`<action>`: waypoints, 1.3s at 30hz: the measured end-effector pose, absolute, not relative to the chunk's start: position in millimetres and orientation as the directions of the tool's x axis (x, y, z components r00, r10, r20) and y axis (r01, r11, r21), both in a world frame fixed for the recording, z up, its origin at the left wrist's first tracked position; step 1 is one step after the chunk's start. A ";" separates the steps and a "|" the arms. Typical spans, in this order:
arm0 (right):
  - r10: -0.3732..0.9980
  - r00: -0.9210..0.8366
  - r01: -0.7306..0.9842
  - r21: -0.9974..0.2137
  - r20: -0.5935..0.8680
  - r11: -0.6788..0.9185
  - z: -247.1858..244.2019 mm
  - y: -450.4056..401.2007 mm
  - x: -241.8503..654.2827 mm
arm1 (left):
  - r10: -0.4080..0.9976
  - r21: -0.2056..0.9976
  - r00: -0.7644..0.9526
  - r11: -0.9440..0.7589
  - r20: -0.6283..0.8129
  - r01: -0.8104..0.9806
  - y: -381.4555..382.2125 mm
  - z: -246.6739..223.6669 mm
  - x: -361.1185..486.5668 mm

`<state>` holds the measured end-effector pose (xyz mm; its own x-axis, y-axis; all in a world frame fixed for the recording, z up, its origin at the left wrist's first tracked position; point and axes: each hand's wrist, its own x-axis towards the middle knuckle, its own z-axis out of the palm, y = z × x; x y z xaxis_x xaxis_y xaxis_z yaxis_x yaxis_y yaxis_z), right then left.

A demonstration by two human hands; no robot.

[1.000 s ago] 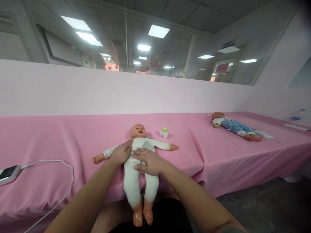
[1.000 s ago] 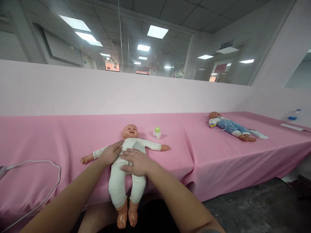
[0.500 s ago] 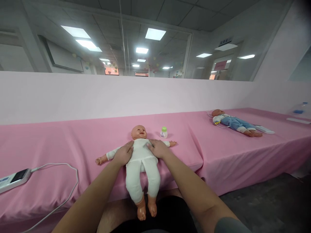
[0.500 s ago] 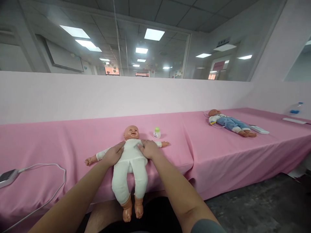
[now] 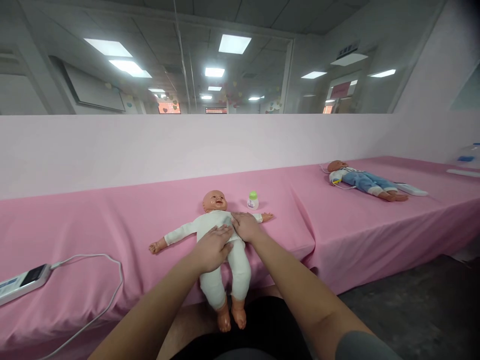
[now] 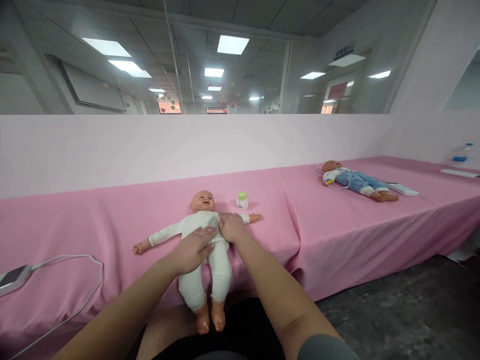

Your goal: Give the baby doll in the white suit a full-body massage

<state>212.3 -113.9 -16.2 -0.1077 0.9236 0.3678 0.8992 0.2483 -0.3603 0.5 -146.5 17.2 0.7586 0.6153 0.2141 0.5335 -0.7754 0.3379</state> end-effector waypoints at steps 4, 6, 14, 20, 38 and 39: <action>0.924 -0.111 0.900 -0.357 0.366 0.250 -20.3 -111.2 212.3 | 0.637 0.287 0.755 -0.761 0.157 0.582 -111.2 14.5 4.5; 0.927 -0.111 0.903 -0.353 0.358 0.245 -22.9 -108.9 212.2 | 0.657 0.268 0.743 -0.744 0.129 0.611 -91.3 14.1 5.2; 0.953 -0.114 0.905 -0.366 0.280 0.216 -26.9 -105.9 215.5 | 0.744 0.363 0.623 -0.665 0.242 0.653 -60.9 0.1 -12.2; 0.957 -0.120 0.890 -0.399 0.264 0.222 -29.6 -103.8 217.8 | 0.860 0.440 0.419 -0.509 0.291 0.740 -67.0 -23.4 -51.7; 0.895 -0.154 0.732 -0.561 0.418 0.387 -19.6 -186.2 207.7 | 0.858 0.446 0.390 -0.509 0.335 0.736 -75.8 -26.1 -52.4; 0.877 -0.183 0.700 -0.568 0.445 0.434 -17.8 -197.7 204.7 | 0.859 0.450 0.390 -0.508 0.333 0.734 -75.6 -25.8 -52.0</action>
<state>204.7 -197.7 -17.8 -0.1828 0.8768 0.4448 0.6996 0.4339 -0.5677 -52.0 -75.6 -25.8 0.3901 0.8585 0.3328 0.7344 -0.5081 0.4500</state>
